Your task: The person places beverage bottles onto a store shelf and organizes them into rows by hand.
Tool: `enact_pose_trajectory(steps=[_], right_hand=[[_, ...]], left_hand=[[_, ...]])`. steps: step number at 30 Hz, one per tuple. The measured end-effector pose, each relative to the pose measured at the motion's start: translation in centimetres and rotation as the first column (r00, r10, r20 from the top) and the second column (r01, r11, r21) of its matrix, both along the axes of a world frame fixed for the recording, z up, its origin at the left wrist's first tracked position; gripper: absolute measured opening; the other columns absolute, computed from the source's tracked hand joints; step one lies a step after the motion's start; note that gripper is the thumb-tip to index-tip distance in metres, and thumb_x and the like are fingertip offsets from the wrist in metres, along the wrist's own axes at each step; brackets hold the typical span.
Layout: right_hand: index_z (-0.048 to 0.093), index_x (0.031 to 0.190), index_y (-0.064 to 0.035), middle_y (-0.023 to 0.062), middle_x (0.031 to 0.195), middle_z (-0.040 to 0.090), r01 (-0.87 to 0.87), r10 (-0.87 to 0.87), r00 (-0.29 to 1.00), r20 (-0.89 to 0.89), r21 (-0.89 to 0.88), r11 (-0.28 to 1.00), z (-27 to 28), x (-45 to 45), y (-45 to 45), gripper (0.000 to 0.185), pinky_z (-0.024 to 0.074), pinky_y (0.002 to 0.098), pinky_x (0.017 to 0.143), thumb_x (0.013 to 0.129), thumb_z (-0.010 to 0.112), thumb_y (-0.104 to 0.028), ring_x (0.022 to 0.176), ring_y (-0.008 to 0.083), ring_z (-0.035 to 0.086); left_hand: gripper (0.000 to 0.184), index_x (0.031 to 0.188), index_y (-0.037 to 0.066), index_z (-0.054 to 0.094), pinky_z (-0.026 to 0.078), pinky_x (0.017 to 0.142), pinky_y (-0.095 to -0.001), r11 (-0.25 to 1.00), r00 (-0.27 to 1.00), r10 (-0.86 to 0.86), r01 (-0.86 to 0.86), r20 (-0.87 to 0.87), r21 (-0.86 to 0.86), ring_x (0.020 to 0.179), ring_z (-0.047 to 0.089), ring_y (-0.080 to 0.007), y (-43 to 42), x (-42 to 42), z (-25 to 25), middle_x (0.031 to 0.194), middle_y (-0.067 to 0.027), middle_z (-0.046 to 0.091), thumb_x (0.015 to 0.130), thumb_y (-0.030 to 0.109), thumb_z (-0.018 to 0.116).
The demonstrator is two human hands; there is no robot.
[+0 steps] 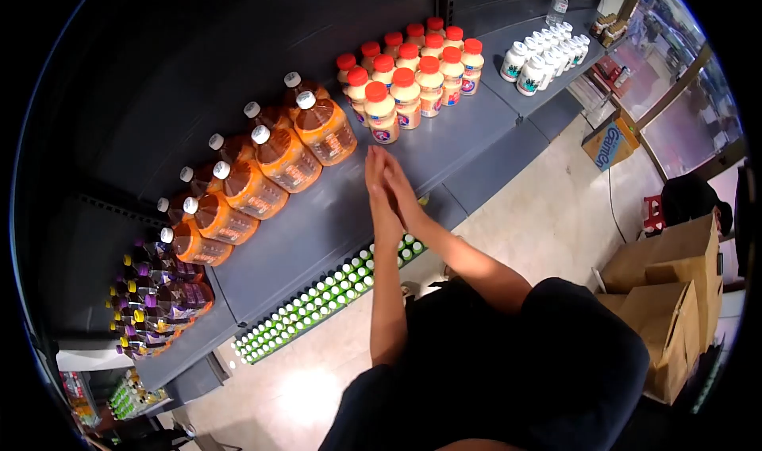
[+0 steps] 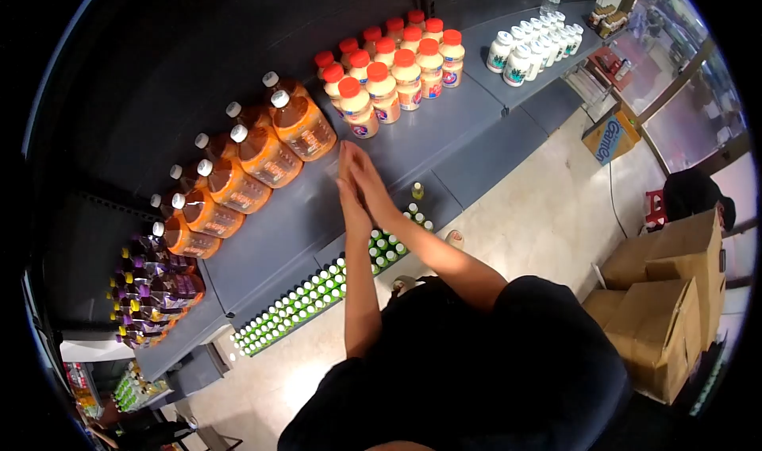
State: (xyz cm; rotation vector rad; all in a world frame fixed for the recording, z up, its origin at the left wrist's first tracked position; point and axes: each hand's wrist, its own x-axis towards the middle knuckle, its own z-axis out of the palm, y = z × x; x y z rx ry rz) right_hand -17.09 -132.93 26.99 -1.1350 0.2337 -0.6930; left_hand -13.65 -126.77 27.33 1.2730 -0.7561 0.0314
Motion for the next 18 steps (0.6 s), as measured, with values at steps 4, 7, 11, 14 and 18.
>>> enact_pose_trajectory(steps=[4,7,11,14,18], right_hand=[[0.007,0.165,-0.0059,0.0118,0.171,0.013,-0.111,0.105,0.992,-0.073,-0.084,0.99,0.0,-1.4,4.7,0.068,0.0136,0.0381,0.125,0.109,0.04,-0.029,0.158,0.0273,0.01],[0.007,0.164,-0.006,0.013,0.171,0.014,-0.184,0.18,0.982,-0.05,-0.126,0.975,-0.6,-2.3,7.1,0.069,0.0149,0.0389,0.125,0.108,0.042,-0.027,0.158,0.0276,0.011],[0.025,0.162,-0.0078,0.0137,0.17,0.017,-0.476,0.468,0.879,-0.093,-0.203,0.856,2.1,-4.8,9.4,0.062,0.0183,0.0396,0.125,0.107,0.047,-0.025,0.157,0.0277,0.016],[0.041,0.156,-0.01,0.012,0.167,0.028,-0.707,0.698,0.701,-0.149,-0.277,0.651,6.7,-6.7,11.5,0.056,0.0297,0.0377,0.12,0.105,0.058,-0.025,0.15,0.0239,0.032],[0.037,0.159,-0.0124,0.009,0.166,0.03,-0.845,0.826,0.514,-0.231,-0.3,0.442,7.1,-8.0,12.0,0.062,0.0399,0.0341,0.112,0.102,0.061,-0.015,0.145,0.0179,0.038]], left_hand=[[0.069,0.151,0.003,0.046,0.025,0.118,-0.0459,0.96,0.952,-0.27,0.278,-0.145,0.038,0.147,0.031,-0.0327,4.5,-0.6,0.3,0.161,-0.0163,0.035,0.102,0.05,0.051],[0.076,0.153,0.004,0.044,0.018,0.121,-0.048,0.841,0.834,-0.482,0.526,-0.268,0.126,0.152,0.023,-0.0345,8.2,0.0,0.5,0.165,-0.0163,0.029,0.1,0.058,0.05],[0.084,0.153,0.005,0.045,0.016,0.123,-0.0523,0.724,0.732,-0.661,0.68,-0.163,0.119,0.155,0.018,-0.0391,15.0,0.6,2.3,0.168,-0.019,0.024,0.097,0.066,0.052],[0.087,0.147,0.001,0.052,0.033,0.115,-0.0566,0.654,0.661,-0.747,0.749,-0.065,0.107,0.15,0.029,-0.0462,20.3,0.3,4.5,0.165,-0.026,0.025,0.092,0.068,0.058],[0.088,0.14,0.001,0.059,0.046,0.106,-0.0589,0.613,0.613,-0.785,0.789,0.09,-0.028,0.142,0.036,-0.056,21.7,-1.8,3.2,0.161,-0.033,0.029,0.089,0.072,0.057]])
